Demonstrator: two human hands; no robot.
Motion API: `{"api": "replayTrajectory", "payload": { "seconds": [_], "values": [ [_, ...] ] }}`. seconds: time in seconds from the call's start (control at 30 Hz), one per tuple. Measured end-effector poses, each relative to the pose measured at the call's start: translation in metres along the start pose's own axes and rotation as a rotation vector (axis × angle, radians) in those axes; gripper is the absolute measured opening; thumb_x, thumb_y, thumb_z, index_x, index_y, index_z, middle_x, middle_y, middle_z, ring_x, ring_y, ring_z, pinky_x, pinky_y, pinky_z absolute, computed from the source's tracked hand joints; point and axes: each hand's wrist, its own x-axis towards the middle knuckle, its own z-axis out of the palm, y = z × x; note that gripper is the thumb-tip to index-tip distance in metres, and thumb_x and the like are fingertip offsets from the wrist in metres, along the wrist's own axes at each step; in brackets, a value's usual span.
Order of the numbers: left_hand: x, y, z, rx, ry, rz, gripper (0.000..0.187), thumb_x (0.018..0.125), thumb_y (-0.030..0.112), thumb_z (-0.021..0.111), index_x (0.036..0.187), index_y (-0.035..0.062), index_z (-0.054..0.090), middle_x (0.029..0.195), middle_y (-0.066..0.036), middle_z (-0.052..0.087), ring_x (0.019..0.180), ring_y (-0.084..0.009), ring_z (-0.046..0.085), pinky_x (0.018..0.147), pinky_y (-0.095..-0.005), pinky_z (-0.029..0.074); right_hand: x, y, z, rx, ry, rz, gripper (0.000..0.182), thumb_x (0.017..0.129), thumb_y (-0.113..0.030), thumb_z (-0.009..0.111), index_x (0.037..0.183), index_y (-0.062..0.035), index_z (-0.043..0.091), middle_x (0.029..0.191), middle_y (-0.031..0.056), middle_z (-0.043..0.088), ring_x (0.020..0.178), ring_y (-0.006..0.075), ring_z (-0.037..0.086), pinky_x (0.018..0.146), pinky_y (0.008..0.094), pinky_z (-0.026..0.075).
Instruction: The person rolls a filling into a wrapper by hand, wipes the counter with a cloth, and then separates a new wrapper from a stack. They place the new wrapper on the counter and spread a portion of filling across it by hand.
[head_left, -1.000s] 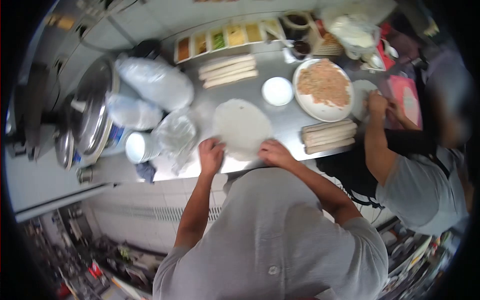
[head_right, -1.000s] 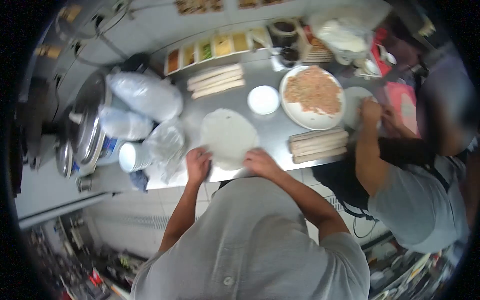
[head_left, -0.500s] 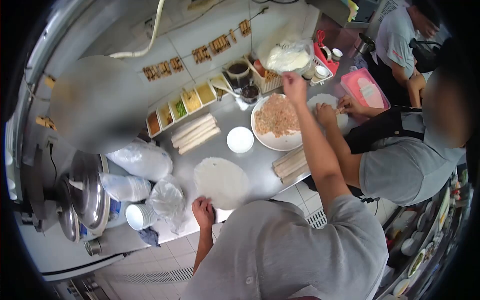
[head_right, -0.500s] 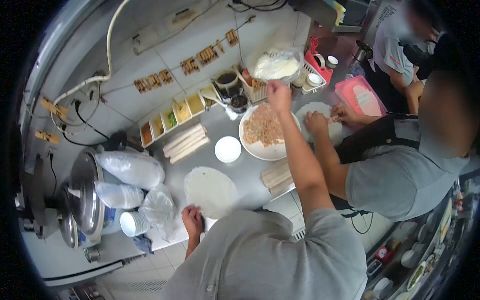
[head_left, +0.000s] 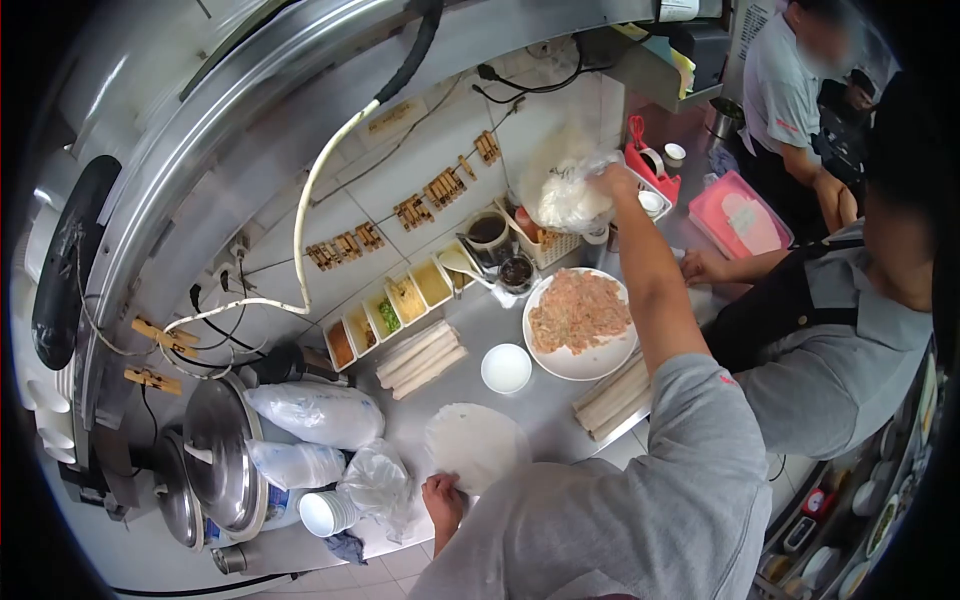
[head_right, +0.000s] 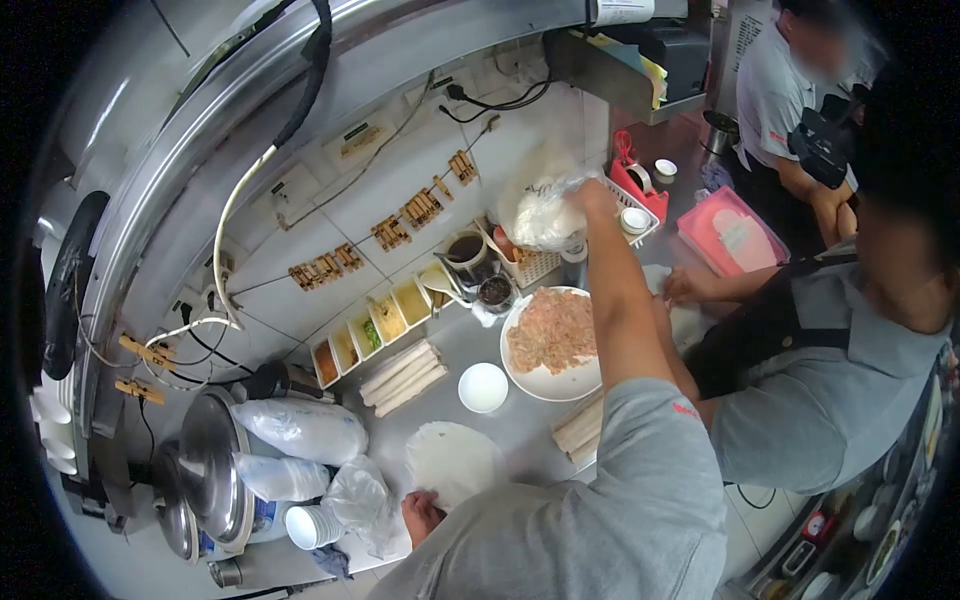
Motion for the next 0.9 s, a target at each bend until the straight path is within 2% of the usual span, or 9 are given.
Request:
{"api": "replayTrajectory", "payload": {
  "seconds": [0.13,0.27,0.33,0.47,0.63,0.67,0.8,0.87,0.9],
  "values": [
    [0.005,-0.007,0.002,0.007,-0.021,0.001,0.024,0.075,-0.002,0.061,0.090,0.0112,0.074,0.095,-0.011,0.062,0.093,-0.0332,0.056,0.082,-0.0432,0.047,0.035,0.002,0.006,0.109,0.004,-0.072,0.068,0.065,-0.039,0.083,0.114,0.0052,0.067,0.115,0.0237,0.069,0.109,0.0338,0.067,0.092,0.0392,0.054],
    [0.006,-0.003,-0.001,0.022,-0.036,0.025,0.021,0.075,-0.001,0.062,0.089,0.0112,0.072,0.092,-0.011,0.061,0.091,-0.0339,0.056,0.080,-0.0431,0.047,0.025,-0.023,-0.020,0.146,-0.072,-0.102,0.058,0.068,-0.028,0.084,0.108,0.0099,0.068,0.108,0.0219,0.072,0.100,0.0324,0.071,0.085,0.0388,0.057],
    [0.008,-0.001,-0.003,0.019,-0.059,0.006,0.022,0.075,0.000,0.061,0.091,0.0109,0.072,0.093,-0.011,0.062,0.092,-0.0344,0.056,0.081,-0.0437,0.047,0.015,-0.038,-0.027,0.958,-0.187,-0.110,0.043,0.075,-0.020,0.080,0.103,0.0103,0.068,0.104,0.0192,0.072,0.094,0.0300,0.070,0.080,0.0397,0.057],
    [0.009,-0.001,-0.006,-0.077,0.001,0.008,0.022,0.077,0.000,0.061,0.096,0.0072,0.069,0.096,-0.014,0.064,0.093,-0.0361,0.059,0.083,-0.0464,0.047,-0.056,-0.067,-0.061,1.351,-0.354,-0.131,0.029,0.083,-0.010,0.076,0.106,0.0056,0.066,0.095,0.0138,0.071,0.082,0.0256,0.070,0.073,0.0384,0.057],
    [0.064,0.087,-0.067,-0.279,0.183,0.113,0.019,0.088,0.004,0.060,0.106,0.0003,0.065,0.104,-0.018,0.064,0.103,-0.0352,0.060,0.090,-0.0415,0.048,-0.182,-0.071,-0.089,1.274,-0.681,-0.396,0.024,0.087,-0.012,0.075,0.108,-0.0032,0.067,0.096,0.0073,0.071,0.082,0.0168,0.069,0.069,0.0323,0.057],
    [0.077,0.091,-0.071,-0.334,0.172,0.142,0.020,0.092,0.005,0.059,0.111,-0.0002,0.064,0.110,-0.017,0.064,0.108,-0.0333,0.060,0.093,-0.0409,0.047,-0.209,-0.074,-0.096,1.160,-0.795,-0.413,0.025,0.086,-0.009,0.074,0.109,-0.0044,0.067,0.097,0.0025,0.071,0.084,0.0140,0.069,0.077,0.0291,0.056],
    [0.130,0.135,-0.058,-1.172,0.119,-0.301,0.044,0.105,0.030,0.043,0.140,0.0041,0.047,0.135,-0.012,0.055,0.124,-0.0273,0.054,0.100,-0.0419,0.047,-0.320,-0.085,-0.066,0.837,-1.014,-0.673,0.040,0.087,-0.017,0.077,0.121,0.0005,0.066,0.110,0.0057,0.071,0.101,0.0113,0.063,0.087,0.0278,0.052],
    [0.130,0.120,-0.048,-1.416,0.011,-0.470,0.049,0.105,0.037,0.040,0.142,0.0055,0.045,0.136,-0.012,0.055,0.126,-0.0274,0.054,0.102,-0.0420,0.047,-0.356,-0.086,-0.040,0.762,-1.064,-0.888,0.045,0.091,-0.024,0.074,0.125,0.0038,0.063,0.118,0.0116,0.070,0.106,0.0136,0.063,0.090,0.0303,0.052],
    [0.128,0.114,-0.044,-1.651,-0.060,-0.644,0.054,0.105,0.044,0.038,0.144,0.0070,0.043,0.136,-0.011,0.055,0.127,-0.0275,0.053,0.103,-0.0422,0.047,-0.369,-0.082,-0.018,0.846,-1.079,-0.878,0.044,0.088,-0.030,0.074,0.119,0.0004,0.068,0.118,0.0196,0.069,0.113,0.0270,0.065,0.098,0.0339,0.049]
  ]
}}
